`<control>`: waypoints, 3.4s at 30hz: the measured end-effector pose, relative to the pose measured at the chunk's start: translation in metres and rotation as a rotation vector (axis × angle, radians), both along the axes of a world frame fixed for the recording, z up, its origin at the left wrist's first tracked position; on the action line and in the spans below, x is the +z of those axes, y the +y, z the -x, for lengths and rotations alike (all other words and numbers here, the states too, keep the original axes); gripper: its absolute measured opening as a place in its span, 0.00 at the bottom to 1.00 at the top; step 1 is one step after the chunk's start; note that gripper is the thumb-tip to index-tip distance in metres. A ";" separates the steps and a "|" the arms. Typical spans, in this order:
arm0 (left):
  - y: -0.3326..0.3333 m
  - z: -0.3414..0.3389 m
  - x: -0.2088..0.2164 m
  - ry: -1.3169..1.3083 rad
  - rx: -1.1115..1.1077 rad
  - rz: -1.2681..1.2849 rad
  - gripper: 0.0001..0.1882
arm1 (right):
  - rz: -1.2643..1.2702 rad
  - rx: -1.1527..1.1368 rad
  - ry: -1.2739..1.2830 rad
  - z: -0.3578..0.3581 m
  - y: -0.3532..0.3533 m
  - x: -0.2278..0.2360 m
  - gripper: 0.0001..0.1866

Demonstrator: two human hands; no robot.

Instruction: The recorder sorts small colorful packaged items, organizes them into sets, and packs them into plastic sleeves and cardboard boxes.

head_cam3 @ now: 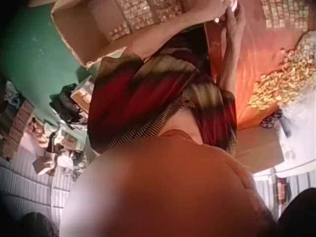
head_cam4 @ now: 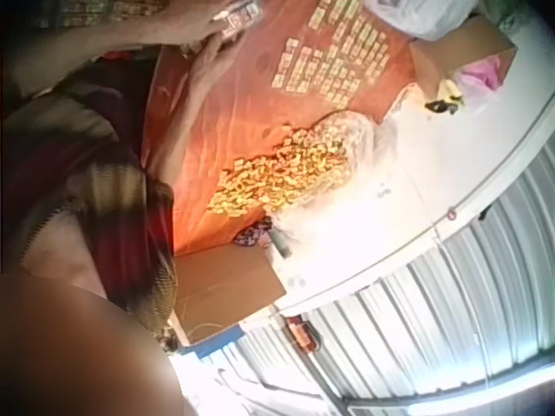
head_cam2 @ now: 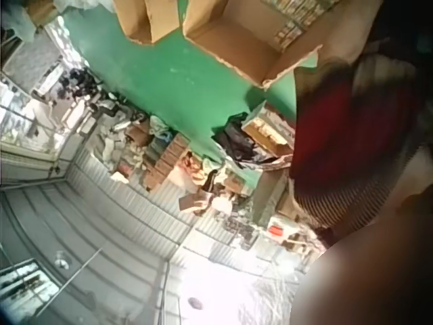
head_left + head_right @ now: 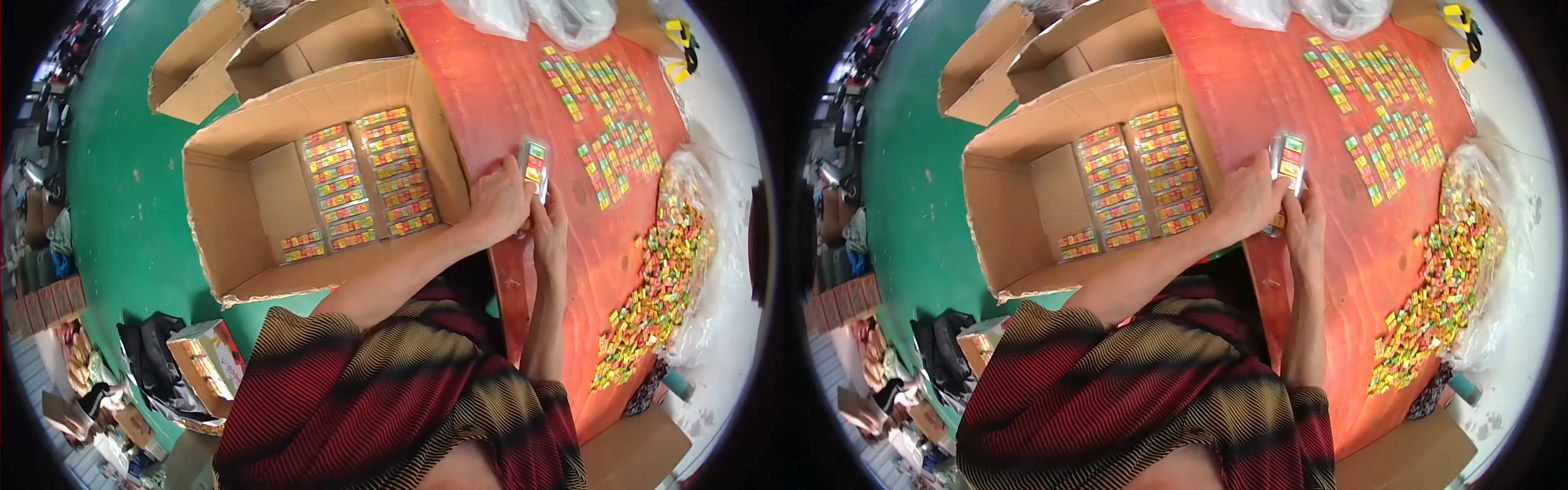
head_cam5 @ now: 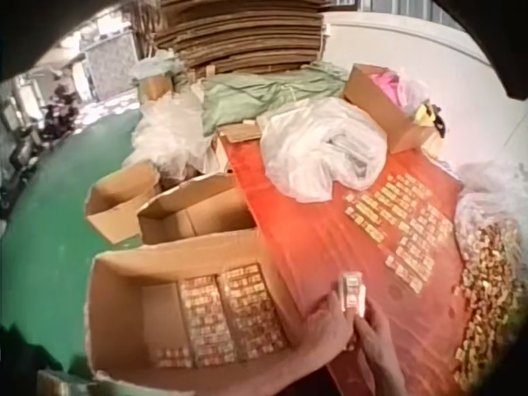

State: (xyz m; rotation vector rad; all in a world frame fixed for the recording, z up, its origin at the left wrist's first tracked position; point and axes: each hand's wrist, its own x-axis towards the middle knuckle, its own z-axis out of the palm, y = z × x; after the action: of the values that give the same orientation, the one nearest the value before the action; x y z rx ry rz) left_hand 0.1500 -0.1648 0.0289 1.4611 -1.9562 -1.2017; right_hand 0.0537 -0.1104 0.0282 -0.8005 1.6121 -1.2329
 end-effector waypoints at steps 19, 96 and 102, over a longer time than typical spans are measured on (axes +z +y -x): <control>0.012 -0.063 0.017 0.791 0.182 -0.548 0.19 | 0.182 0.231 0.378 -0.072 0.016 0.008 0.30; 0.031 -0.450 -0.308 -0.916 -0.047 -0.159 0.24 | 0.010 0.253 0.482 0.010 0.033 0.027 0.14; -0.035 -0.309 -0.125 -0.438 0.248 0.434 0.15 | 0.248 -0.133 1.241 0.198 -0.023 -0.013 0.20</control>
State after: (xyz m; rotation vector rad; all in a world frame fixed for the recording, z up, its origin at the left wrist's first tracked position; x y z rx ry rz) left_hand 0.4593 -0.1997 -0.0957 1.7525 -2.0505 -0.3337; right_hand -0.1438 -0.1332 0.0151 -1.8682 2.5025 -1.0543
